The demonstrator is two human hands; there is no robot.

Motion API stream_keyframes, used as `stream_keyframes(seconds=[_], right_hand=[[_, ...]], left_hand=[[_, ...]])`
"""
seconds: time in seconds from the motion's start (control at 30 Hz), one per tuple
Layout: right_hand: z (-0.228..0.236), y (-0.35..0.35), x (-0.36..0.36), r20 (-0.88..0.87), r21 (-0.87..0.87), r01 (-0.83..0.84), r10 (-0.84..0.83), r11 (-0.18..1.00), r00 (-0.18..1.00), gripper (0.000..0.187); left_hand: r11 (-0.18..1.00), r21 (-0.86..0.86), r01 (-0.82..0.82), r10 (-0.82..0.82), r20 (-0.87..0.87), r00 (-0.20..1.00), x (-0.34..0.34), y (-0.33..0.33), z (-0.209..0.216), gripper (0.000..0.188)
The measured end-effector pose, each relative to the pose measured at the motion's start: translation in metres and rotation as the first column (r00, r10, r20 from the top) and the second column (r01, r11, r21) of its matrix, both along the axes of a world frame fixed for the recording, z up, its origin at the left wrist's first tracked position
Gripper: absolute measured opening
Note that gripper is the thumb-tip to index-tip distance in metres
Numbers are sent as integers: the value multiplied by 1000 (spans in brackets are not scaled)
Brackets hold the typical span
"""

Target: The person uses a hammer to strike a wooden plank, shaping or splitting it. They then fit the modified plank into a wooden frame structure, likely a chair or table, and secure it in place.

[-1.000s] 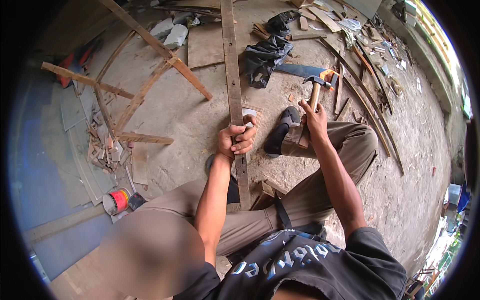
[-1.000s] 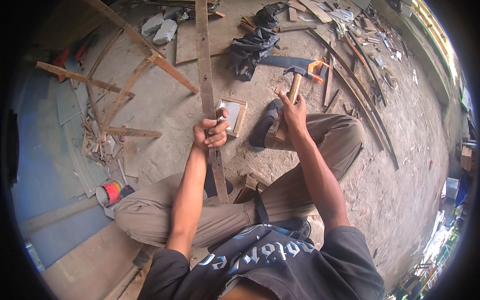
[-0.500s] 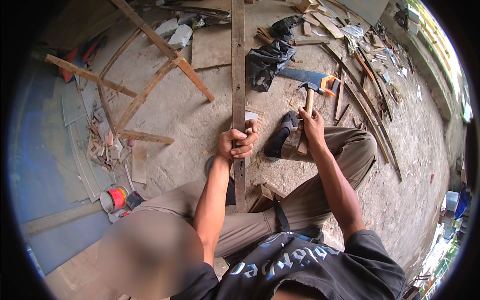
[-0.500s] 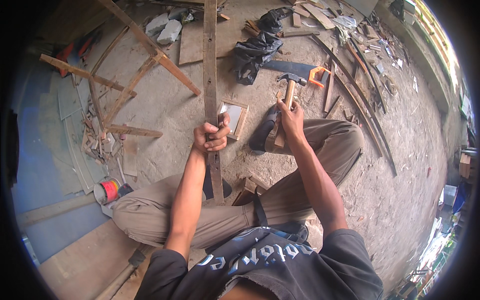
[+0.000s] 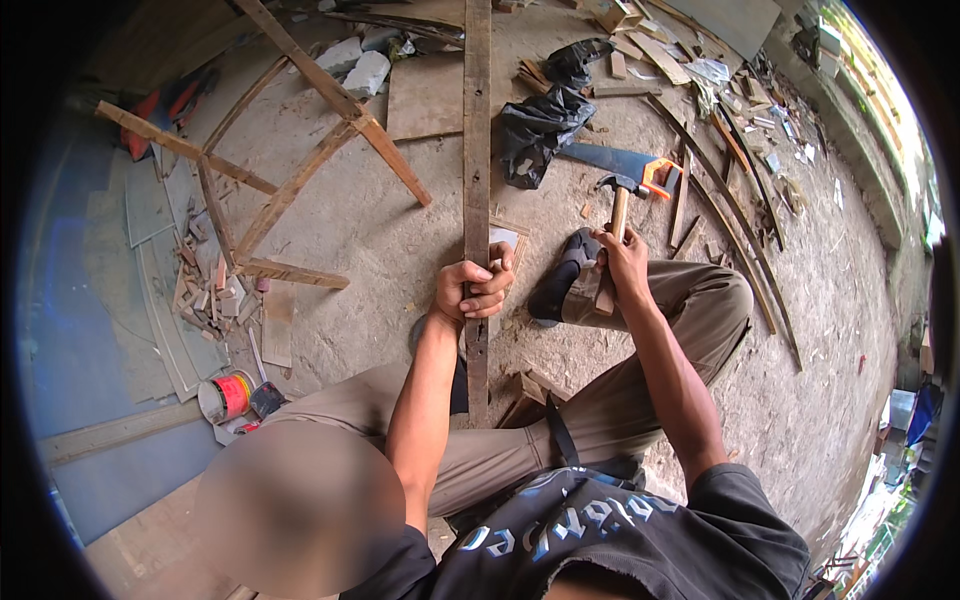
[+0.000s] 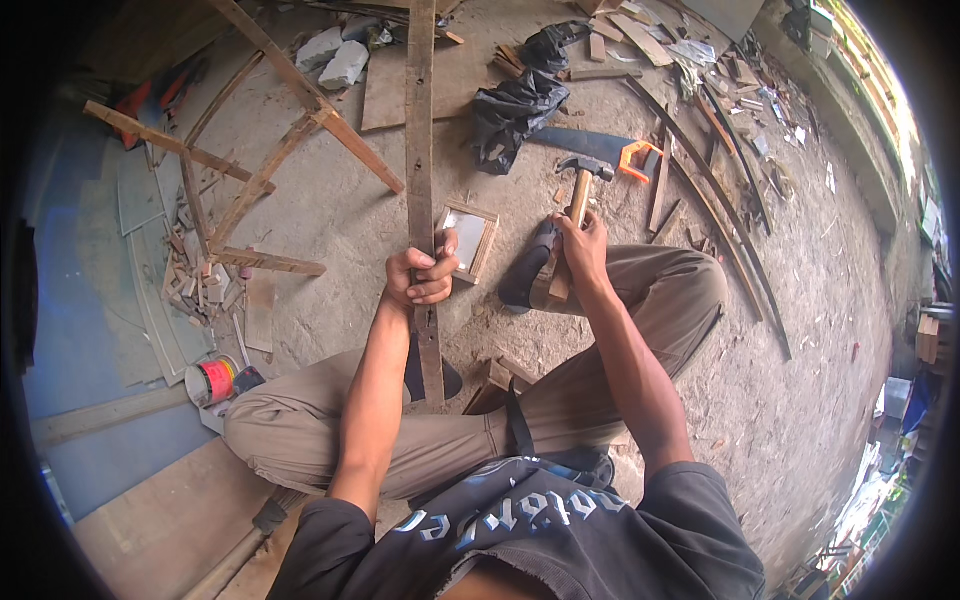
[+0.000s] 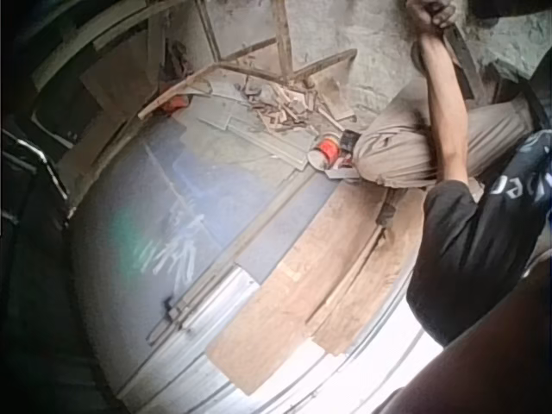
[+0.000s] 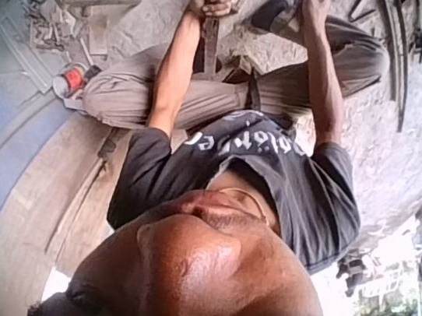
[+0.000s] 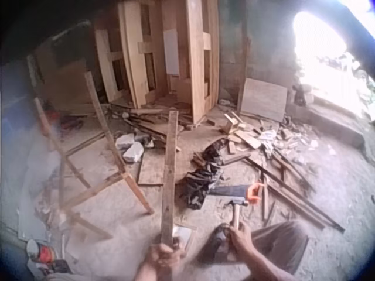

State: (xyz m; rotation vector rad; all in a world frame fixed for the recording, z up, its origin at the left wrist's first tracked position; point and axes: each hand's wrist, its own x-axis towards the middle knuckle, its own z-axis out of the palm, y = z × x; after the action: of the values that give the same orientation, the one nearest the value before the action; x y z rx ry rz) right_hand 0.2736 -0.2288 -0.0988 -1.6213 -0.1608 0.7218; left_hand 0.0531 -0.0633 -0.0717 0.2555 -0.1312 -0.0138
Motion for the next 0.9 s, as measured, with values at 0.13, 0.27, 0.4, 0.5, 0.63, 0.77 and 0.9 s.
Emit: stream_keyframes(seconds=[0.13,0.27,0.4,0.5,0.63,0.77,0.9], right_hand=[[-1,0,0,-3,-18,-29,29,999,1000,18],[2,1,-4,1,-17,-21,21,1000,1000,20],[12,4,-10,-56,65,-26,30,998,998,29],[45,16,-16,-80,141,-65,77,988,994,39],[96,41,-20,33,178,-116,112,977,993,47],[132,60,-12,100,346,-118,88,931,991,49],[137,59,-7,23,415,-108,109,903,994,48]], left_hand=[[1000,-16,-8,8,2,1000,-1,0,-2,28],[1000,-4,3,-3,-9,1000,-2,0,-1,27],[999,41,26,-24,-65,998,-3,-1,1,25],[990,110,86,-77,-85,993,-3,-7,0,24],[967,185,175,-146,-160,976,-1,-20,5,22],[946,257,197,-134,-242,961,-1,-31,7,21],[936,289,200,-133,-235,963,5,-35,9,20]])
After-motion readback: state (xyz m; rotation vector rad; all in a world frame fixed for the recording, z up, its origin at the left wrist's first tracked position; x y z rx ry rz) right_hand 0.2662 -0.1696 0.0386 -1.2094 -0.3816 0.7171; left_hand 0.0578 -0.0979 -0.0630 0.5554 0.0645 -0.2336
